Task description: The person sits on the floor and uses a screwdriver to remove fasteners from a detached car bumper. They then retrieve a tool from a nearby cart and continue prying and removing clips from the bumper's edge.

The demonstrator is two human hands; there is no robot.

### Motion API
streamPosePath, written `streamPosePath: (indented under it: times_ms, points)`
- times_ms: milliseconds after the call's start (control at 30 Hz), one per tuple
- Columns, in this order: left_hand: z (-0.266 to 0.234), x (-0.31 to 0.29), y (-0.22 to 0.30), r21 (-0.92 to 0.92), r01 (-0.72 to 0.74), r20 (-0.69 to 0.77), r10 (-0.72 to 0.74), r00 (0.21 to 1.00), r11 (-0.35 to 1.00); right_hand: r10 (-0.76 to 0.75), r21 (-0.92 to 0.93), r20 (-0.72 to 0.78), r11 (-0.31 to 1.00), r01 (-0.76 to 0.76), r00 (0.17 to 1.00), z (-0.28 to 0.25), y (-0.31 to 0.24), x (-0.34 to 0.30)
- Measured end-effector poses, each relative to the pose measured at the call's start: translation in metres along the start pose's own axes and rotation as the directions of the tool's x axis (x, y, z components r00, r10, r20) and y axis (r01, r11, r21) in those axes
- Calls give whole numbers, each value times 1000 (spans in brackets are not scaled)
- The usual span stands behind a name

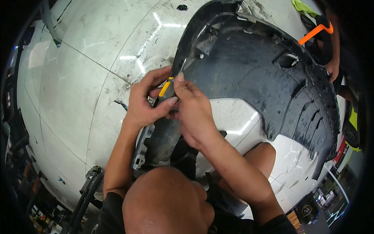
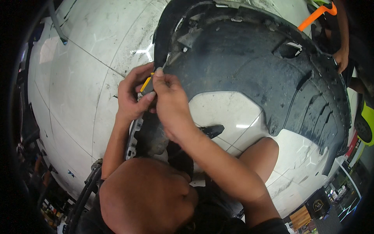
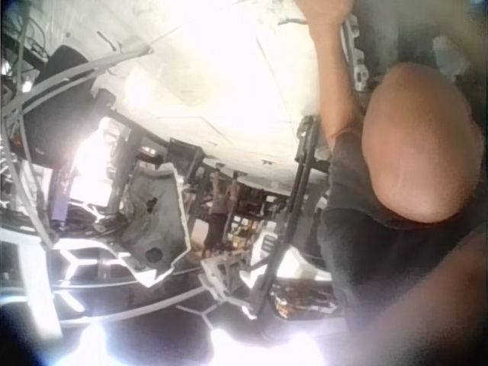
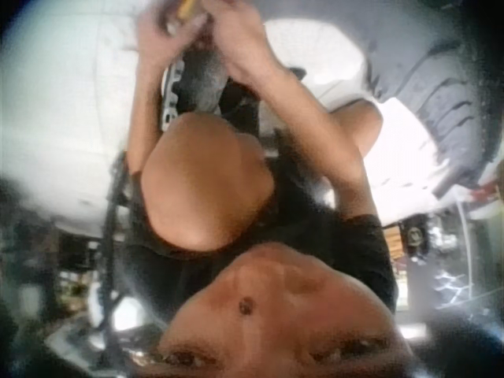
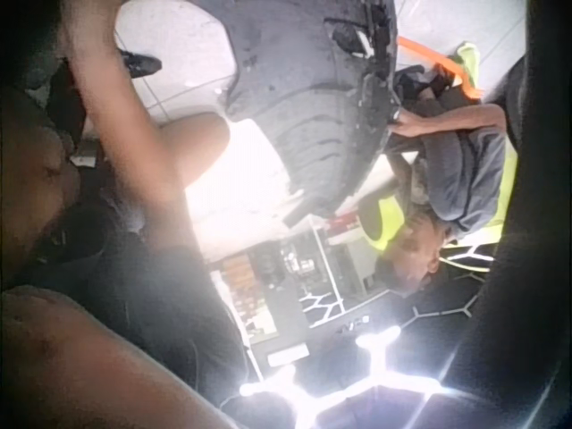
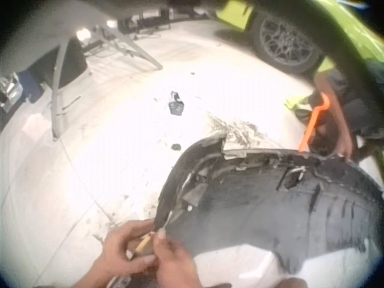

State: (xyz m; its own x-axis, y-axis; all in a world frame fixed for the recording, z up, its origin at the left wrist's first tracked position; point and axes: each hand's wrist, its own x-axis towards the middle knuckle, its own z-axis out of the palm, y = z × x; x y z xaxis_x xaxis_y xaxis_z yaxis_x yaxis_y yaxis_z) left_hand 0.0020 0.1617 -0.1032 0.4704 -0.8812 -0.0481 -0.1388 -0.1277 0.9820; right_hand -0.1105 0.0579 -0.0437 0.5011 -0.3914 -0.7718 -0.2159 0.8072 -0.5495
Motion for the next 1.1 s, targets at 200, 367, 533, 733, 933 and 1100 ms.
streamPosePath:
  times_ms: [200, 367, 533, 733, 933, 1100]
  points:
    - [2, -7, -2, 53, 10, -70, -6, 998, 999, -395, -392, 59, 835, 385, 917, -44, -14, 49]
    - [7, -11, -3, 293, -146, -113, 185, 976, 945, -433, -467, 69, 782, 413, 899, -55, -15, 69]
    - [8, -9, 5, 331, -17, -171, 77, 982, 944, -434, -430, 67, 800, 418, 899, -53, -11, 66]
    - [7, 0, 1, 387, -337, -166, 425, 890, 858, -235, -335, 121, 905, 262, 965, -49, -11, 48]
    - [1, 7, 11, 312, -467, -93, 516, 852, 827, -201, -129, 237, 963, 236, 951, -36, -10, 18]
    - [4, 12, -7, -229, -186, -276, 120, 954, 956, -123, -72, 85, 989, 130, 989, -18, -6, 4]
